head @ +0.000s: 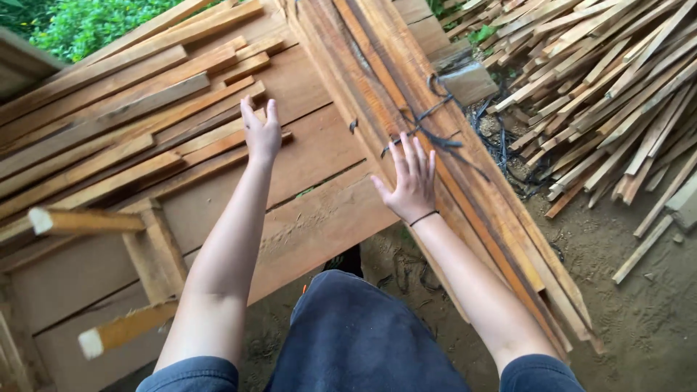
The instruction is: Bundling thin wooden strips together using plastic ties on a workbench.
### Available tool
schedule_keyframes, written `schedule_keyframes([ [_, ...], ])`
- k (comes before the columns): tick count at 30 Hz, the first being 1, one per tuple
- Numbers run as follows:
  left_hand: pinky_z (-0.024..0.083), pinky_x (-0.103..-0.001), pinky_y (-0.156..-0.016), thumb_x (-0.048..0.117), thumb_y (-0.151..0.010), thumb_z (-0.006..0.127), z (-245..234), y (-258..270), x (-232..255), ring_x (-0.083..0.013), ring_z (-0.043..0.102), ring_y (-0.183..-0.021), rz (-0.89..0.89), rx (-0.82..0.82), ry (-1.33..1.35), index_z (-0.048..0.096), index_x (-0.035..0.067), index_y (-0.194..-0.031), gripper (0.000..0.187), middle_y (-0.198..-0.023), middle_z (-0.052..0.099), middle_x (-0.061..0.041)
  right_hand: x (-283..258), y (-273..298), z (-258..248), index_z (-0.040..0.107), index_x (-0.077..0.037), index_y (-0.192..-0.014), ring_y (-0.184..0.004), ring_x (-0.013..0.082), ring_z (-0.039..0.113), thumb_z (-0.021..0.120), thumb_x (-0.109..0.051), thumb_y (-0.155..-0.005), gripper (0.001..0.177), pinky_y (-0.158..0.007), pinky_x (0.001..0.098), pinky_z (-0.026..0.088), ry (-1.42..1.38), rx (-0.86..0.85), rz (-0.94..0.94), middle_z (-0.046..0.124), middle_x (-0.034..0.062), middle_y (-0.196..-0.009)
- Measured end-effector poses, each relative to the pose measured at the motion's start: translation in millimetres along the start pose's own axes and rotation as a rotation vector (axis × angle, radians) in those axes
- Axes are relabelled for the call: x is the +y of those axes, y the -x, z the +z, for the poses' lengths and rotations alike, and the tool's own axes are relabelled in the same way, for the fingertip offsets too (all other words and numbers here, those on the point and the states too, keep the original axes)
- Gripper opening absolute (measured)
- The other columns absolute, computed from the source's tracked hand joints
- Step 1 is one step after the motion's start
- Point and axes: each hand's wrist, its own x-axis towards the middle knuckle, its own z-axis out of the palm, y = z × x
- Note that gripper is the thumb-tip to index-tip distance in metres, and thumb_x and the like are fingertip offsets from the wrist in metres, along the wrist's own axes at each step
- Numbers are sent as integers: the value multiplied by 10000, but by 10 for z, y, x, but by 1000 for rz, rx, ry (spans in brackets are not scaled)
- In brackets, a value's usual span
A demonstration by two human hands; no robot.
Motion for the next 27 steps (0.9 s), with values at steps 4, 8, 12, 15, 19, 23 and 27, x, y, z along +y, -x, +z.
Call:
schedule_keyframes([
  [4, 299, -520, -1260, 389, -1084, 677, -597, 208, -104, -449, 358, -1484, 85, 97, -48, 393, -11, -1530, 663, -1583, 330, -334, -531, 84, -154, 455, -133, -1542, -1490, 367, 380, 746, -510, -895, 803, -1170, 690, 255, -167, 12, -28, 301, 122, -1674],
  [8, 267, -515, -1279, 386, -1080, 675, -1304, 516, -152, -431, 320, -1508, 100, 152, -72, 375, 15, -1545, 666, -1604, 313, -312, -1096, 116, -150, 446, -115, -1537, -1454, 399, 429, 748, -446, -929, 755, -1148, 681, 330, -336, -39, -65, 293, 135, -1663],
  [12, 303, -410, -1217, 381, -1053, 579, -2191, 647, -181, -356, 330, -1510, 108, 208, -161, 358, -36, -1504, 654, -1599, 357, -253, -1751, 90, -72, 390, -19, -1544, -1508, 370, 364, 664, -441, -987, 750, -1209, 540, 315, -307, -116, -187, 231, 207, -1663],
  [15, 439, -423, -1127, 333, -1031, 637, -2836, 679, -274, -384, 538, -1361, 186, 334, -165, 432, -52, -1441, 598, -1467, 530, -270, -2210, 53, 46, 383, -35, -1543, -1376, 384, 524, 690, -414, -987, 740, -1142, 521, 419, -379, -92, -272, 254, 198, -1657],
  [19, 524, -438, -1007, 387, -1041, 602, -3757, 747, -512, -354, 614, -1232, 103, 425, -196, 451, 45, -1445, 551, -1436, 563, -208, -2901, -72, 199, 432, -28, -1499, -1357, 405, 533, 722, -370, -961, 700, -1124, 521, 430, -505, -152, -372, 275, 195, -1644],
  [23, 498, -389, -1040, 295, -1024, 647, -4579, 763, -1036, -303, 625, -1207, 190, 536, -182, 532, 17, -1361, 451, -1368, 608, -186, -3598, -172, 389, 463, -35, -1489, -1420, 389, 485, 734, -356, -961, 674, -1138, 499, 418, -581, -161, -435, 302, 174, -1636],
  [27, 494, -408, -1027, 322, -1026, 635, -5346, 709, -1412, -316, 610, -1207, 49, 543, -233, 527, 47, -1377, 459, -1389, 595, -167, -4322, -356, 611, 476, -31, -1476, -1449, 364, 460, 738, -349, -956, 663, -1148, 498, 408, -607, -185, -451, 342, 181, -1614],
])
